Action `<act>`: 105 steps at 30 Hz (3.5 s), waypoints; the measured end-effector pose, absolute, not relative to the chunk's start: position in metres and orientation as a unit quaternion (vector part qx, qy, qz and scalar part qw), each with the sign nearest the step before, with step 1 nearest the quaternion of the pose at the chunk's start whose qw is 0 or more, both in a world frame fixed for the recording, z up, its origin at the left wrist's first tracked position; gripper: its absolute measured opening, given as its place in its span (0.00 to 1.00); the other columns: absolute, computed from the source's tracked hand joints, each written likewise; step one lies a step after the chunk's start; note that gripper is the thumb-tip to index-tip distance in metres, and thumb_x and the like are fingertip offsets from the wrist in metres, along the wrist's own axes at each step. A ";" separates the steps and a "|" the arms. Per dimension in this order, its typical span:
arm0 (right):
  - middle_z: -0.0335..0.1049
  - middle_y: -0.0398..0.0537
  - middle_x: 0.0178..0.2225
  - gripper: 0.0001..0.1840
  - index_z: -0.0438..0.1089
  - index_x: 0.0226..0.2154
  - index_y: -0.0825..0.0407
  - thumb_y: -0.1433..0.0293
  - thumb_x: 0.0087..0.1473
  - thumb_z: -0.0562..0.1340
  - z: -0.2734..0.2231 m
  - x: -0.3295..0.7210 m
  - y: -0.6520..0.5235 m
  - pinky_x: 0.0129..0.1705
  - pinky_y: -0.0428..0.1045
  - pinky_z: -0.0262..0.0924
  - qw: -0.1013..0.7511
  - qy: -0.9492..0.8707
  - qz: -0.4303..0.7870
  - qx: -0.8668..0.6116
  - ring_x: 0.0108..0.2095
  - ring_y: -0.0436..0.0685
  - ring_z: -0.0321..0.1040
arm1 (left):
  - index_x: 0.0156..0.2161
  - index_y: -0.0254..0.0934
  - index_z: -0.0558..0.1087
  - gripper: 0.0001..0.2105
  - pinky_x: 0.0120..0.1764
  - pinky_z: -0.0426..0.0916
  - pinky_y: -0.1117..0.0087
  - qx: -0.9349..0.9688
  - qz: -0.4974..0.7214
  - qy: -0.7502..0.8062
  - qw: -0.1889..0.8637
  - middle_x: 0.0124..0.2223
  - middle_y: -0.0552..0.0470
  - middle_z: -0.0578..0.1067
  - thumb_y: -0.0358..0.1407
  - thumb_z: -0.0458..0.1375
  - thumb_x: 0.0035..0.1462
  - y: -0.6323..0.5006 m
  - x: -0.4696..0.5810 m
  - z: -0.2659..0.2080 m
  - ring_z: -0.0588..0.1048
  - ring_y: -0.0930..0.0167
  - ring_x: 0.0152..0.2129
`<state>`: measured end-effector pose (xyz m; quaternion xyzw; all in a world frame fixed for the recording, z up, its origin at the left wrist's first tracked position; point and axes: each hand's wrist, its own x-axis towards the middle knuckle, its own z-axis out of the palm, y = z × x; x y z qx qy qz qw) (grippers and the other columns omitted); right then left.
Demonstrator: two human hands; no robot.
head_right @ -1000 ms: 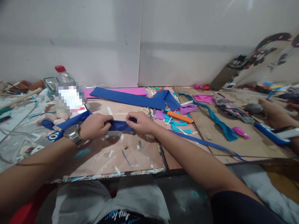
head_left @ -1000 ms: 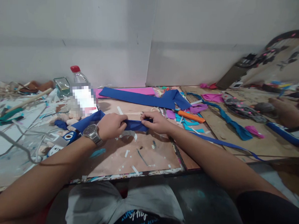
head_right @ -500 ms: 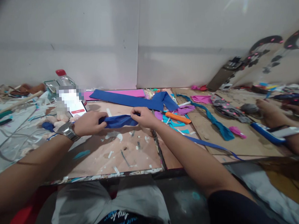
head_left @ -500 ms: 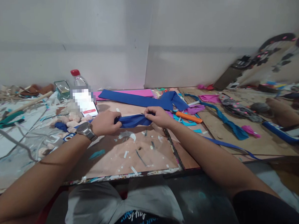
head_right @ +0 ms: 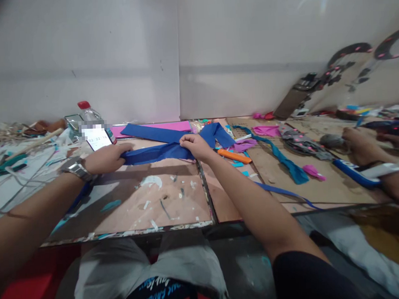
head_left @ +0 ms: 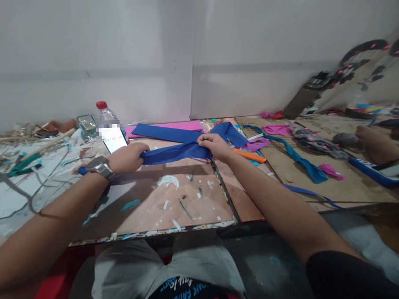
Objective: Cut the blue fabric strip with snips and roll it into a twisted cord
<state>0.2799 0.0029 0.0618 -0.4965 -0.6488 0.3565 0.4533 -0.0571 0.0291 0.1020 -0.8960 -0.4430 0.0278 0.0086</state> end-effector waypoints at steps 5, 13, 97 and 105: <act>0.58 0.38 0.23 0.13 0.68 0.25 0.52 0.59 0.43 0.61 0.061 0.278 0.001 0.31 0.47 0.45 0.402 -0.674 0.362 -0.503 0.25 0.49 0.50 | 0.58 0.38 0.74 0.23 0.46 0.70 0.65 -0.869 0.084 -0.486 0.035 0.51 0.43 0.81 0.31 0.50 0.59 0.031 -0.094 0.124 0.80 0.59 0.46; 0.65 0.40 0.24 0.13 0.71 0.26 0.53 0.60 0.50 0.59 0.054 0.269 -0.005 0.33 0.48 0.51 0.292 -0.755 0.306 -0.501 0.27 0.51 0.58 | 0.49 0.39 0.80 0.19 0.41 0.70 0.64 -0.830 0.104 -0.540 0.093 0.42 0.45 0.82 0.29 0.51 0.58 0.061 -0.166 0.137 0.79 0.59 0.38; 0.83 0.52 0.40 0.13 0.80 0.42 0.50 0.61 0.63 0.63 0.039 0.230 -0.042 0.50 0.55 0.55 0.230 -0.889 0.066 -0.391 0.42 0.61 0.74 | 0.42 0.36 0.81 0.19 0.32 0.58 0.69 -0.930 -0.067 -0.294 -0.210 0.33 0.50 0.81 0.45 0.52 0.66 0.005 -0.002 0.065 0.71 0.70 0.26; 0.82 0.53 0.38 0.12 0.79 0.38 0.51 0.65 0.67 0.61 0.047 0.228 -0.045 0.52 0.58 0.46 0.176 -0.903 -0.009 -0.392 0.42 0.61 0.71 | 0.43 0.36 0.82 0.17 0.34 0.61 0.69 -0.927 -0.060 -0.296 -0.223 0.35 0.49 0.82 0.42 0.52 0.65 0.003 0.000 0.065 0.73 0.69 0.28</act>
